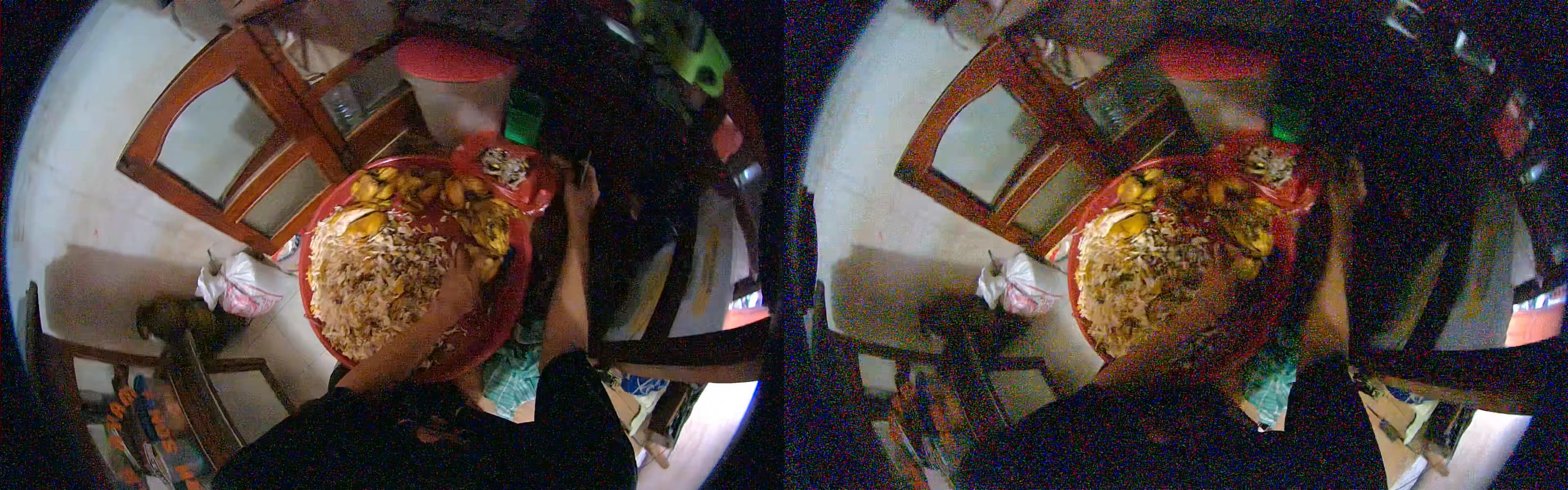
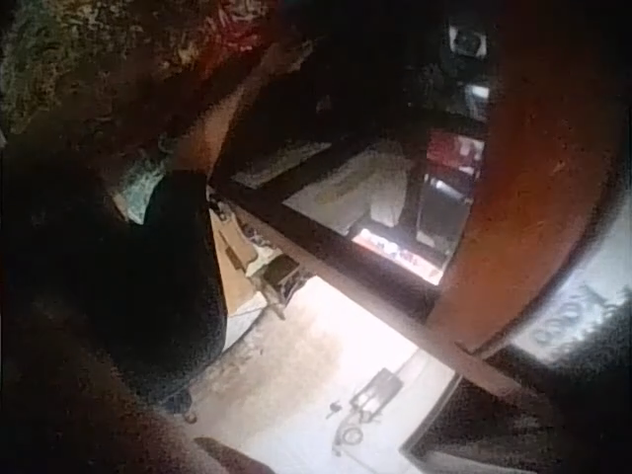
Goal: Shredding cooked chicken by hand into a large tray.
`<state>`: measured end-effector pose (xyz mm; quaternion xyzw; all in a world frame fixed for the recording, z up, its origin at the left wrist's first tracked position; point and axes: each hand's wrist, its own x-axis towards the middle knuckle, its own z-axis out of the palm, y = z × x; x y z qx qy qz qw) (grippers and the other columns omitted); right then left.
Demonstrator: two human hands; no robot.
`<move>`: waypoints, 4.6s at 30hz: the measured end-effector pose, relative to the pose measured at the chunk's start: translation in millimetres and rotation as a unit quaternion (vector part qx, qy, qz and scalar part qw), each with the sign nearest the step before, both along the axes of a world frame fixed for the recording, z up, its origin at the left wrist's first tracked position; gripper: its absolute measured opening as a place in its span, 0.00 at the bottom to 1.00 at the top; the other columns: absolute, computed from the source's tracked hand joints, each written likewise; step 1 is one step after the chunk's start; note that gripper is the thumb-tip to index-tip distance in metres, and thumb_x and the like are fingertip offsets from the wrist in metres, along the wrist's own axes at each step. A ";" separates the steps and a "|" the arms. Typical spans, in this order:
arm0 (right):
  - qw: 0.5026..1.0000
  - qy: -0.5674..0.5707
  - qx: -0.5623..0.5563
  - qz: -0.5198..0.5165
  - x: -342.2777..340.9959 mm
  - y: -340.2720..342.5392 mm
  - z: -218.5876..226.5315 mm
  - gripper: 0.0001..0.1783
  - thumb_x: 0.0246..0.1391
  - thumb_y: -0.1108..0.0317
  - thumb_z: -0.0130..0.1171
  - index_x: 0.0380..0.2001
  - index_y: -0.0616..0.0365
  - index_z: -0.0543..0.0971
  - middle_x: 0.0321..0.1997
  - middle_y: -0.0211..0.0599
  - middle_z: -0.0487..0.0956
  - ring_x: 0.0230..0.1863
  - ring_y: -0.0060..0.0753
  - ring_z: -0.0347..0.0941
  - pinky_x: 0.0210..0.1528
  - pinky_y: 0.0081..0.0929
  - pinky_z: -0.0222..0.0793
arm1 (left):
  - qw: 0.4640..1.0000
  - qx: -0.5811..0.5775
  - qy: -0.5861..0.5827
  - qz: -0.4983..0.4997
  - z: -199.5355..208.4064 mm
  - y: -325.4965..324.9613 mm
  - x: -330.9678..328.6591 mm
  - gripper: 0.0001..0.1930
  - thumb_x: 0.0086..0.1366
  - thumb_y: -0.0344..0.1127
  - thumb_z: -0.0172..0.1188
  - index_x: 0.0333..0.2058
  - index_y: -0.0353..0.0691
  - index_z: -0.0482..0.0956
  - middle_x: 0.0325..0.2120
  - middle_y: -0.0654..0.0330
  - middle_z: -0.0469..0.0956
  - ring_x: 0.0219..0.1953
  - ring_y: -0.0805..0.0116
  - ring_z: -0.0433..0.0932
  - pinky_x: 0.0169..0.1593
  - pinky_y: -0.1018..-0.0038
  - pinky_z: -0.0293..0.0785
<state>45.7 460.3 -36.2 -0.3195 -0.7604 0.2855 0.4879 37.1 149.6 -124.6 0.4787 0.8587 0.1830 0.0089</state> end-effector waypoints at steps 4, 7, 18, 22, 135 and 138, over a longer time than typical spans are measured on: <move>0.968 -0.111 0.201 -0.105 12.3 31.9 -28.1 0.15 0.49 0.64 0.58 0.41 0.56 0.74 0.40 0.44 0.77 0.43 0.45 0.73 0.44 0.33 0.68 | 0.920 0.053 -0.354 -0.162 74.0 -17.2 -6.9 0.29 0.57 0.42 0.55 0.57 0.44 0.60 0.53 0.44 0.63 0.50 0.46 0.68 0.53 0.61 0.66; 0.975 -0.106 0.177 -0.087 11.1 14.7 -9.7 0.16 0.49 0.63 0.59 0.41 0.58 0.74 0.41 0.44 0.77 0.43 0.43 0.73 0.44 0.32 0.68 | 0.867 0.113 -0.477 -0.090 154.0 -46.3 -50.6 0.31 0.52 0.40 0.60 0.55 0.43 0.62 0.48 0.51 0.70 0.46 0.53 0.72 0.50 0.61 0.69; 0.976 -0.137 0.101 -0.133 6.5 22.4 -24.5 0.18 0.49 0.59 0.58 0.41 0.55 0.74 0.40 0.43 0.77 0.41 0.46 0.74 0.42 0.34 0.68 | 0.990 -0.105 0.045 0.082 47.8 -121.7 -211.2 0.24 0.47 0.42 0.60 0.40 0.32 0.70 0.41 0.40 0.72 0.42 0.51 0.74 0.46 0.64 0.71; 0.973 -0.135 0.144 -0.118 14.4 27.3 -24.1 0.17 0.49 0.59 0.58 0.39 0.57 0.74 0.39 0.43 0.77 0.41 0.47 0.74 0.42 0.35 0.69 | 0.918 -0.310 -0.189 0.161 69.5 -104.0 -209.1 0.24 0.49 0.45 0.56 0.41 0.33 0.71 0.45 0.39 0.69 0.50 0.52 0.69 0.53 0.66 0.65; 0.809 0.014 -0.526 0.261 42.7 -316.8 60.6 0.16 0.46 0.69 0.61 0.40 0.56 0.72 0.33 0.29 0.76 0.31 0.19 0.71 0.30 0.17 0.66 | 0.635 0.363 -0.641 0.234 152.9 -148.0 -34.0 0.15 0.57 0.32 0.58 0.43 0.40 0.70 0.36 0.61 0.74 0.34 0.76 0.72 0.34 0.76 0.72; 0.867 0.009 -0.475 0.151 47.0 -295.0 41.0 0.15 0.47 0.68 0.61 0.39 0.57 0.72 0.31 0.27 0.75 0.31 0.20 0.71 0.27 0.17 0.66 | 0.509 0.398 -0.728 0.230 127.0 -144.5 -32.0 0.13 0.57 0.30 0.56 0.42 0.39 0.72 0.37 0.61 0.73 0.29 0.75 0.70 0.34 0.76 0.70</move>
